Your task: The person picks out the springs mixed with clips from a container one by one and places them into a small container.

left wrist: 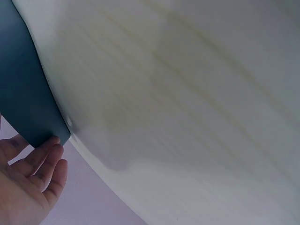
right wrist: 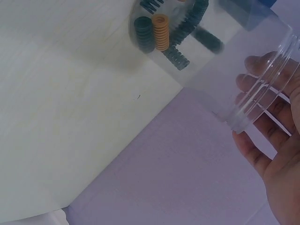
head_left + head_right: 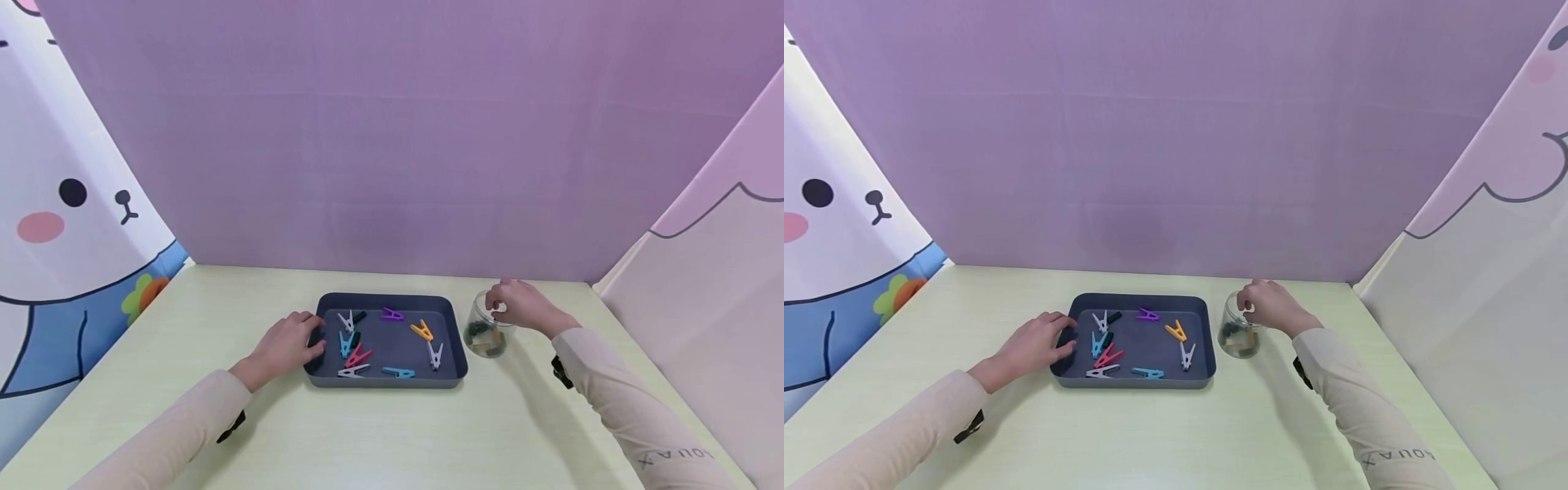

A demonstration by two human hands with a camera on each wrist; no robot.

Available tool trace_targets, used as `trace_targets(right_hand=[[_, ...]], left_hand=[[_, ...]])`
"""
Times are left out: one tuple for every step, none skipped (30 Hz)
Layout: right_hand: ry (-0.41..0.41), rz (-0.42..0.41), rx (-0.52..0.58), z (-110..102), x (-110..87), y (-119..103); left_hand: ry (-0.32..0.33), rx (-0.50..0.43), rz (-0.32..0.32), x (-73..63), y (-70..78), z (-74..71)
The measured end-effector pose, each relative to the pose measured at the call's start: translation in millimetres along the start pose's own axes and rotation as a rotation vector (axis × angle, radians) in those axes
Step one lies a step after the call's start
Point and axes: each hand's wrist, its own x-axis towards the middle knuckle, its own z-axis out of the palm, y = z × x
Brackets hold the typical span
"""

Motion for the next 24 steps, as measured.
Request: trace_targets(right_hand=[[-0.003, 0.006, 0.002, 0.0, 0.0, 0.2], [-0.005, 0.010, 0.003, 0.0, 0.0, 0.5], [-0.006, 0.012, 0.004, 0.2, 0.1, 0.8], [-0.007, 0.015, 0.004, 0.4, 0.1, 1.2], [-0.008, 0.018, 0.007, 0.6, 0.2, 1.4], [-0.010, 0.022, 0.009, 0.5, 0.2, 1.3], [-0.010, 0.025, 0.011, 0.6, 0.2, 1.4], [-0.010, 0.028, 0.013, 0.5, 0.2, 1.6], [-0.009, 0.031, 0.016, 0.4, 0.1, 1.7], [-0.008, 0.034, 0.019, 0.1, 0.1, 1.8], [-0.005, 0.037, 0.020, -0.3, 0.1, 1.7], [-0.002, 0.037, 0.020, -0.8, 0.1, 1.7], [0.003, 0.039, 0.021, -1.3, 0.2, 1.8], [0.008, 0.039, 0.020, -2.2, 0.3, 1.5], [0.014, 0.039, 0.022, -3.1, 0.6, 1.1], [0.019, 0.041, 0.022, -3.9, 0.9, 0.8], [0.024, 0.041, 0.021, -4.6, 1.2, 0.7], [0.028, 0.041, 0.025, -5.5, 1.6, 0.4], [0.030, 0.045, 0.027, -6.4, 2.3, -0.2], [0.032, 0.049, 0.026, -7.4, 3.1, -1.2], [0.032, 0.056, 0.025, -8.3, 3.9, -1.8], [0.033, 0.062, 0.022, -9.4, 4.9, -2.9], [0.034, 0.067, 0.023, -10.7, 6.0, -4.4], [0.035, 0.072, 0.022, -12.1, 7.4, -6.2]], left_hand=[[0.001, 0.002, 0.001, 0.0, -0.1, 0.0], [0.002, 0.003, 0.002, 0.1, -0.1, -0.1], [0.003, 0.002, 0.003, 0.1, -0.2, -0.1], [0.003, 0.001, 0.004, 0.1, -0.2, -0.1], [0.003, -0.001, 0.004, 0.0, -0.2, -0.1], [0.002, 0.000, 0.004, 0.0, -0.3, -0.1], [0.002, 0.000, 0.005, 0.0, -0.4, -0.1], [0.001, 0.000, 0.005, -0.1, -0.4, -0.1], [0.000, 0.001, 0.005, 0.0, -0.5, -0.1], [-0.001, 0.001, 0.005, 0.0, -0.5, 0.1], [-0.002, 0.003, 0.005, 0.0, -0.7, 0.3], [-0.002, 0.003, 0.005, 0.0, -0.7, 0.4], [-0.002, 0.003, 0.005, 0.0, -0.8, 0.5], [-0.002, 0.002, 0.004, 0.1, -0.9, 0.6], [-0.003, 0.002, 0.003, 0.1, -1.0, 0.6], [-0.004, 0.001, 0.002, 0.1, -1.0, 0.7], [-0.005, 0.000, 0.001, 0.2, -1.0, 0.7], [-0.007, 0.000, -0.001, 0.2, -1.0, 0.6], [-0.009, -0.001, -0.003, 0.3, -1.1, 0.6], [-0.011, 0.000, -0.005, 0.3, -1.1, 0.5], [-0.014, 0.000, -0.007, 0.4, -1.1, 0.4], [-0.016, 0.000, -0.009, 0.5, -1.0, 0.3], [-0.018, 0.001, -0.009, 0.5, -0.9, 0.2], [-0.019, 0.001, -0.009, 0.4, -0.8, 0.1]])
